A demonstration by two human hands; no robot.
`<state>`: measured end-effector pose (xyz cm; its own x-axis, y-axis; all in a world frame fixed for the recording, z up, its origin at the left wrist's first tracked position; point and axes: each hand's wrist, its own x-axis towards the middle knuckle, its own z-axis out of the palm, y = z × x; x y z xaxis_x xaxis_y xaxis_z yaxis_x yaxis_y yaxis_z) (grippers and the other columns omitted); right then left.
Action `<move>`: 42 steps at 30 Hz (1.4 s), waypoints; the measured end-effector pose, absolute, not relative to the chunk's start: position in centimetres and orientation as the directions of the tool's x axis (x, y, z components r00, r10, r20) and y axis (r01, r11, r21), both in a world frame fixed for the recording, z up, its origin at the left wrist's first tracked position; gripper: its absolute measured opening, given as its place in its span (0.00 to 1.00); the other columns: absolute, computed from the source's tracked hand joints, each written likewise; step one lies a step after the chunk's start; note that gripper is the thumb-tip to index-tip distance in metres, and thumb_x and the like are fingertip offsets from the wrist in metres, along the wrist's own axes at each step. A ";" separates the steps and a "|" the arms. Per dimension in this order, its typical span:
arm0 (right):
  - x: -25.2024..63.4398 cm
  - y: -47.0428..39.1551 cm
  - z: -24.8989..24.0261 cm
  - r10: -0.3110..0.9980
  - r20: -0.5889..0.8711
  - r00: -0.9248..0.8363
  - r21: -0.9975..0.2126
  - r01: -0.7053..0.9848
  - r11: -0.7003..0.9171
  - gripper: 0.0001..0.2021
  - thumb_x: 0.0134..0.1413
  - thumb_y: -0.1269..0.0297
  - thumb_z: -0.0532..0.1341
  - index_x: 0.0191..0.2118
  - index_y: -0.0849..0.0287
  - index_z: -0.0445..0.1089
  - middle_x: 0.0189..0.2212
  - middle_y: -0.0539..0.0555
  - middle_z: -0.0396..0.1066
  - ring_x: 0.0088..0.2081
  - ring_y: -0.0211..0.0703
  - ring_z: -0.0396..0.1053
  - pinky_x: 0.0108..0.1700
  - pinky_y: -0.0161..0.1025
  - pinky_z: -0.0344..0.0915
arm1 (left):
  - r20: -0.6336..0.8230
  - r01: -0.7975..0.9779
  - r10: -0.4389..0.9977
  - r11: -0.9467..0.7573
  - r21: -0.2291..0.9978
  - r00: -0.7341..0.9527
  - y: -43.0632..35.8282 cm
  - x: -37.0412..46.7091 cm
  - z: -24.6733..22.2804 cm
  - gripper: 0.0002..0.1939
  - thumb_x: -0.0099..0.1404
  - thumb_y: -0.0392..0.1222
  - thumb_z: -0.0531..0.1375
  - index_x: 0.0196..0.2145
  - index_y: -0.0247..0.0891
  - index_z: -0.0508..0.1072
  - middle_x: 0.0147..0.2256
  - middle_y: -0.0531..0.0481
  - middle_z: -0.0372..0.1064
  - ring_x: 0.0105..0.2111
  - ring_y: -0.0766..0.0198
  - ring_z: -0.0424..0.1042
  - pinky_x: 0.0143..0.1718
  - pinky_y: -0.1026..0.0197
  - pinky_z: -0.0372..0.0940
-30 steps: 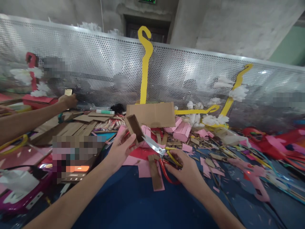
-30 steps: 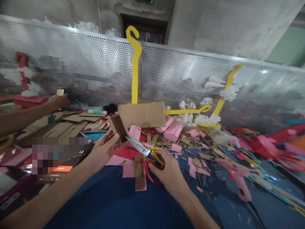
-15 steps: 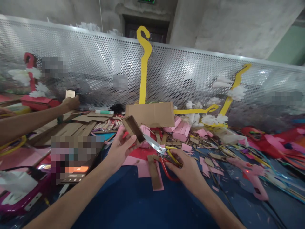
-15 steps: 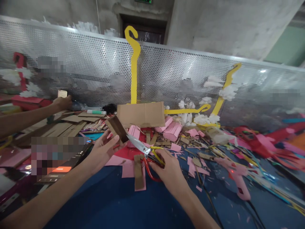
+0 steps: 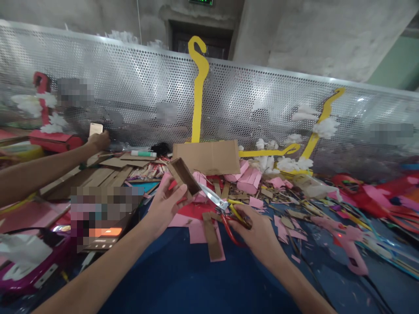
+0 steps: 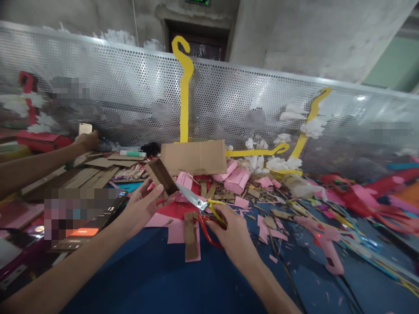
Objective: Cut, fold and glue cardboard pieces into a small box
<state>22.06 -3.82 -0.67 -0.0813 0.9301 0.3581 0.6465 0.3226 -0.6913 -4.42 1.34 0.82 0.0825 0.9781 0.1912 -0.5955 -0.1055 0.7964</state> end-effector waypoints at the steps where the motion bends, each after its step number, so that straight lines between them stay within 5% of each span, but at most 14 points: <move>1: 22.1 -3.7 -0.7 0.932 0.356 -0.070 -0.699 0.642 0.315 0.13 0.60 0.60 0.63 0.49 0.55 0.74 0.45 0.56 0.80 0.46 0.52 0.78 0.47 0.45 0.71 | 0.175 -0.602 0.982 -0.095 0.793 0.075 1.3 -4.4 1.0 0.21 0.60 0.40 0.73 0.50 0.44 0.73 0.48 0.47 0.79 0.45 0.54 0.80 0.50 0.49 0.75; 8: 23.7 -2.3 -1.2 0.942 0.336 -0.012 -0.550 0.809 0.207 0.14 0.59 0.57 0.64 0.48 0.58 0.75 0.44 0.61 0.81 0.44 0.56 0.79 0.45 0.49 0.72 | -0.003 -0.656 0.992 0.089 0.750 0.130 1.2 -4.8 1.8 0.14 0.64 0.43 0.68 0.46 0.39 0.74 0.43 0.44 0.80 0.46 0.47 0.81 0.47 0.47 0.76; 15: 23.9 -2.2 -1.5 0.921 0.381 -0.078 -0.453 0.853 0.259 0.10 0.61 0.63 0.63 0.47 0.59 0.74 0.44 0.62 0.78 0.48 0.59 0.75 0.51 0.54 0.69 | -0.033 -0.574 0.981 0.138 0.807 0.191 0.9 -4.6 1.4 0.15 0.65 0.46 0.67 0.46 0.38 0.73 0.42 0.40 0.80 0.41 0.48 0.82 0.40 0.51 0.77; 19: 21.1 -4.3 -0.7 0.869 0.442 -0.224 -0.361 0.842 0.400 0.08 0.67 0.63 0.59 0.48 0.56 0.74 0.49 0.60 0.74 0.53 0.56 0.70 0.56 0.54 0.63 | -0.039 -0.489 0.979 0.135 0.862 0.202 0.5 -4.1 1.0 0.19 0.62 0.47 0.71 0.47 0.38 0.73 0.38 0.41 0.80 0.34 0.52 0.81 0.34 0.54 0.76; 23: 17.7 -6.1 -0.5 0.843 0.330 -0.424 -0.280 0.809 0.517 0.13 0.61 0.59 0.67 0.49 0.56 0.73 0.48 0.59 0.74 0.51 0.59 0.69 0.56 0.57 0.62 | -0.001 -0.459 0.985 0.083 0.885 0.175 0.4 -3.9 0.7 0.19 0.60 0.45 0.72 0.46 0.37 0.75 0.37 0.43 0.79 0.31 0.56 0.80 0.32 0.56 0.76; 32: 18.2 -5.9 -0.9 0.881 0.262 -0.394 -0.388 0.793 0.470 0.20 0.60 0.80 0.57 0.56 0.59 0.69 0.47 0.59 0.75 0.49 0.53 0.69 0.55 0.50 0.62 | 0.012 -0.410 0.983 0.065 0.910 0.184 0.3 -3.6 0.5 0.21 0.60 0.47 0.72 0.47 0.36 0.77 0.42 0.40 0.80 0.35 0.54 0.80 0.32 0.55 0.77; 36: 17.9 -6.4 -0.8 0.860 0.232 -0.455 -0.375 0.774 0.510 0.07 0.64 0.71 0.62 0.47 0.57 0.72 0.48 0.57 0.74 0.51 0.54 0.68 0.56 0.52 0.60 | 0.016 -0.402 0.987 0.050 0.914 0.158 0.3 -3.6 0.6 0.19 0.60 0.46 0.72 0.45 0.37 0.76 0.38 0.43 0.79 0.33 0.55 0.80 0.32 0.55 0.78; 42: 17.5 -7.2 0.1 0.878 0.111 -0.465 -0.544 0.711 0.445 0.09 0.59 0.68 0.70 0.41 0.54 0.70 0.42 0.51 0.74 0.45 0.48 0.69 0.49 0.44 0.64 | 0.019 -0.386 0.985 0.050 0.921 0.172 0.3 -3.5 0.7 0.16 0.62 0.48 0.70 0.44 0.38 0.77 0.41 0.42 0.81 0.32 0.58 0.79 0.32 0.56 0.77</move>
